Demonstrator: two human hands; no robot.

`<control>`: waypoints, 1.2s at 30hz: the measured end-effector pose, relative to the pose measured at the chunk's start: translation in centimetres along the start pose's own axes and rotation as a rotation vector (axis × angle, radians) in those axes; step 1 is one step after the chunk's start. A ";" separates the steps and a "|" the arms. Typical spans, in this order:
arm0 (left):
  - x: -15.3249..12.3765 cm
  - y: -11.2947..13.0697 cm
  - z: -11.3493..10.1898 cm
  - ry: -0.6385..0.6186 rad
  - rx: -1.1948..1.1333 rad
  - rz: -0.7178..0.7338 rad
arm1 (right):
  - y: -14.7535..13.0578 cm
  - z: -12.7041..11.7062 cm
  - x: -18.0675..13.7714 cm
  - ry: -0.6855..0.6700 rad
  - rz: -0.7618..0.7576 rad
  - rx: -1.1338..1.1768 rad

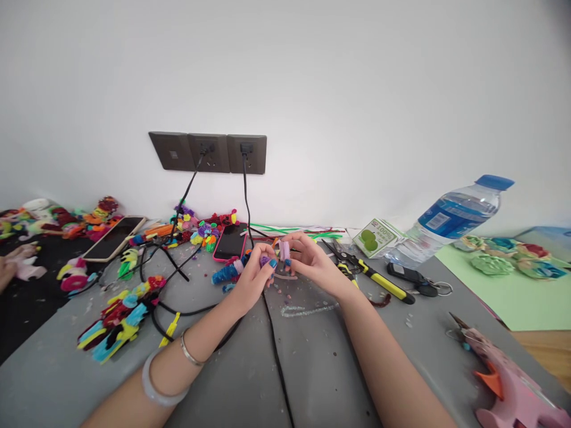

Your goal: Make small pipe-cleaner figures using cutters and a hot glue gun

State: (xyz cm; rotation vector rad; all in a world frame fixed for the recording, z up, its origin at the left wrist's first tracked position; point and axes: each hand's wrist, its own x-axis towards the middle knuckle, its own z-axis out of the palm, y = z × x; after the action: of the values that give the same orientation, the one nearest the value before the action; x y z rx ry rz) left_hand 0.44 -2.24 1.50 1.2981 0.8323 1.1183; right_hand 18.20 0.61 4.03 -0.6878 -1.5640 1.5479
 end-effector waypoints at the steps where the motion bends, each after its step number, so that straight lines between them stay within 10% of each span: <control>1: 0.0 0.1 0.1 0.013 -0.017 -0.007 | 0.0 0.0 0.0 0.007 -0.003 -0.013; 17: 0.9 -0.2 -0.4 0.184 0.104 0.311 | 0.7 -0.8 0.4 0.173 -0.051 -0.091; 36: 0.9 -0.7 -1.0 0.168 0.044 0.202 | 1.3 -0.1 0.4 0.098 -0.107 -0.049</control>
State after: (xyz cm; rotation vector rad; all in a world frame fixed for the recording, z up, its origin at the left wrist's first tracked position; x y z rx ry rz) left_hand -0.12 -1.05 0.83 1.3603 0.8674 1.3909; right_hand 17.88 1.16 2.79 -0.6857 -1.5445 1.3818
